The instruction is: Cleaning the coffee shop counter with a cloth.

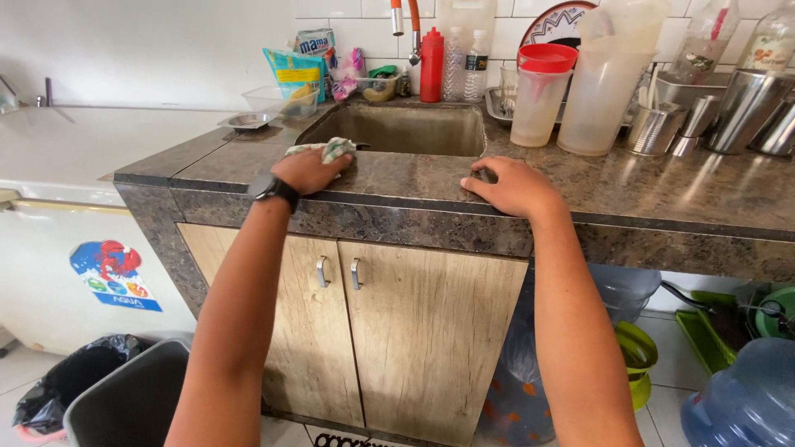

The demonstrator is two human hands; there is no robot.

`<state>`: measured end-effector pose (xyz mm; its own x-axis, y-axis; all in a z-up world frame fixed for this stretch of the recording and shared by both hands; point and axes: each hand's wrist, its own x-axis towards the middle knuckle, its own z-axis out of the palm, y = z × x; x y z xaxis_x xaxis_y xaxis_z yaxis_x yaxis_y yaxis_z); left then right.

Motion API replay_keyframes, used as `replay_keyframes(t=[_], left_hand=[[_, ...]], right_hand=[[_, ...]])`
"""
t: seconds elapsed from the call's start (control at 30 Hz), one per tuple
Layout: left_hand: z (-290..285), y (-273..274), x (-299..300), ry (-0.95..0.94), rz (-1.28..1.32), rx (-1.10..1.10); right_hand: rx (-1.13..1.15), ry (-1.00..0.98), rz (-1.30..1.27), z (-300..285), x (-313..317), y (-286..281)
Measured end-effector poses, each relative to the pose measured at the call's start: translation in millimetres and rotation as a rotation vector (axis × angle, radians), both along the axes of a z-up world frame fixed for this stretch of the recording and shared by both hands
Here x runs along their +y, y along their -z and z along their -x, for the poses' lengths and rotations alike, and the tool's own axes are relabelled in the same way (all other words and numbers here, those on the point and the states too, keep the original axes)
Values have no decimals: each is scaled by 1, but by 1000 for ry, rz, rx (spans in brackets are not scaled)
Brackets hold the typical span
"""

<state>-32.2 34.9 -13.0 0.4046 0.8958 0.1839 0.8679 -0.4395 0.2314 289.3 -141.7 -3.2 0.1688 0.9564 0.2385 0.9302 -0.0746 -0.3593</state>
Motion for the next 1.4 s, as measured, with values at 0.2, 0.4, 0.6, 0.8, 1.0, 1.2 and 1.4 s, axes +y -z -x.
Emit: replay_keyframes(t=[0.2,0.4,0.6,0.8,1.0,1.2,1.4], left_hand=[[-56,-10,-74,232,-4,-38],[-42,-12,-75,152,23,-36],[39,21,69,-226,-24,92],[15,-7,-24,-162,81,29],[-6,-20,-97,143,45,-55],[42,7,51,-160,61,68],[-20,3,-27,92,38,11]], right_hand=[[16,1,-16,2,-4,-2],[5,-13,-28,4,-8,-3],[12,-10,-3,3,-4,-3],[25,8,-25,4,-7,-3],[19,2,-21,6,-10,-4],[22,3,0,4,-7,-4],[24,7,-40,3,-9,-3]])
